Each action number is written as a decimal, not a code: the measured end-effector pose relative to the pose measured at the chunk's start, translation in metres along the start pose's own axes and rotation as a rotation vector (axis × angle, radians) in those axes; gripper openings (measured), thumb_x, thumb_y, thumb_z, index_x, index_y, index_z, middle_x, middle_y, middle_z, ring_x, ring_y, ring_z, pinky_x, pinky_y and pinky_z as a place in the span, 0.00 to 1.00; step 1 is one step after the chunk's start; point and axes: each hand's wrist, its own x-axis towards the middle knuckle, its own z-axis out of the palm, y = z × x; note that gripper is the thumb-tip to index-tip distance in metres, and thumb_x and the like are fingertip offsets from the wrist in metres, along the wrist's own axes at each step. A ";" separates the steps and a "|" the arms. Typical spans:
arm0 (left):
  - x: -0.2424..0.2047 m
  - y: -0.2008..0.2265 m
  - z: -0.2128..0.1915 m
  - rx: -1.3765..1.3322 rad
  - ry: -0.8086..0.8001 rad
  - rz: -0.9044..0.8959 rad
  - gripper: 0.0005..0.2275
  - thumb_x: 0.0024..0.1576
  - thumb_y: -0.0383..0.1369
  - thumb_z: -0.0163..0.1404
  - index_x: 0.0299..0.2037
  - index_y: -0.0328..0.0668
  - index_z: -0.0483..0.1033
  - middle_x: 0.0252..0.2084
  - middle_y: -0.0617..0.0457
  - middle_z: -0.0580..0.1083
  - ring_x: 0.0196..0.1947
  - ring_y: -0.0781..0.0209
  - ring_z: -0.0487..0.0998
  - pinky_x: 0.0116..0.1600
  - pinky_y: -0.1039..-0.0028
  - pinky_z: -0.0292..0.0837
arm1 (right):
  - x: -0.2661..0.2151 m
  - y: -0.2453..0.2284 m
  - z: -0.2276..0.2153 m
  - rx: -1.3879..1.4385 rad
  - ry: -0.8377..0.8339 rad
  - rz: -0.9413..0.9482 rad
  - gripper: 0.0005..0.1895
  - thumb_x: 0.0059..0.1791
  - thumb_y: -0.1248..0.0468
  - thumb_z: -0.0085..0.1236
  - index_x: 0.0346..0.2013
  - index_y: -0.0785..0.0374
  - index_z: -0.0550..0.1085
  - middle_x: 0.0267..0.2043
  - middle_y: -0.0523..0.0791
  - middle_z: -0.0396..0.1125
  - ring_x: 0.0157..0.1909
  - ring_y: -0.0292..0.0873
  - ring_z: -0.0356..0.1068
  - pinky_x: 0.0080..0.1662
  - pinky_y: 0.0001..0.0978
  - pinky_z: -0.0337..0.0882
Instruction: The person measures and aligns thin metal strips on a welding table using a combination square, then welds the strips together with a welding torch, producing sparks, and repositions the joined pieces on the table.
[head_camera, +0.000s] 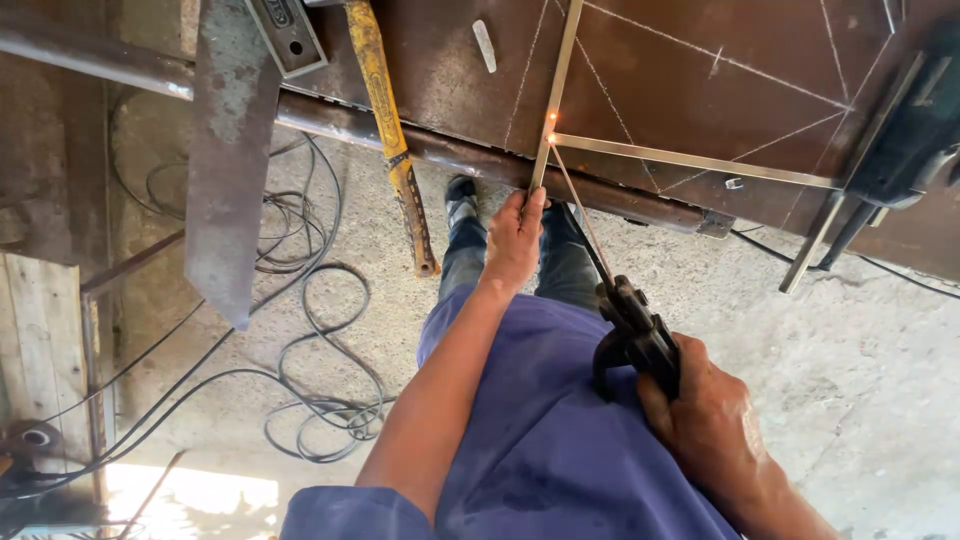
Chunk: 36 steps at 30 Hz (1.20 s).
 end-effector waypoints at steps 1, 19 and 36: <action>-0.003 0.008 -0.002 0.000 0.000 0.000 0.19 0.62 0.48 0.45 0.36 0.38 0.77 0.29 0.54 0.76 0.24 0.64 0.73 0.33 0.72 0.72 | 0.000 0.006 0.006 0.000 0.000 0.000 0.26 0.44 0.61 0.59 0.56 0.59 0.65 0.26 0.51 0.74 0.22 0.53 0.75 0.25 0.45 0.73; 0.000 -0.004 0.000 0.094 0.007 -0.005 0.20 0.62 0.49 0.44 0.36 0.39 0.78 0.20 0.54 0.72 0.20 0.60 0.71 0.29 0.70 0.68 | -0.012 0.021 0.008 0.072 0.168 -0.080 0.28 0.42 0.65 0.63 0.56 0.64 0.67 0.27 0.51 0.72 0.20 0.50 0.71 0.25 0.41 0.70; -0.011 0.012 0.016 -0.107 -0.006 -0.200 0.12 0.66 0.45 0.45 0.40 0.47 0.73 0.18 0.61 0.62 0.13 0.73 0.57 0.17 0.79 0.50 | 0.006 0.281 -0.088 0.564 0.747 0.187 0.25 0.57 0.75 0.41 0.70 0.75 0.58 0.38 0.54 0.64 0.34 0.47 0.64 0.35 0.36 0.65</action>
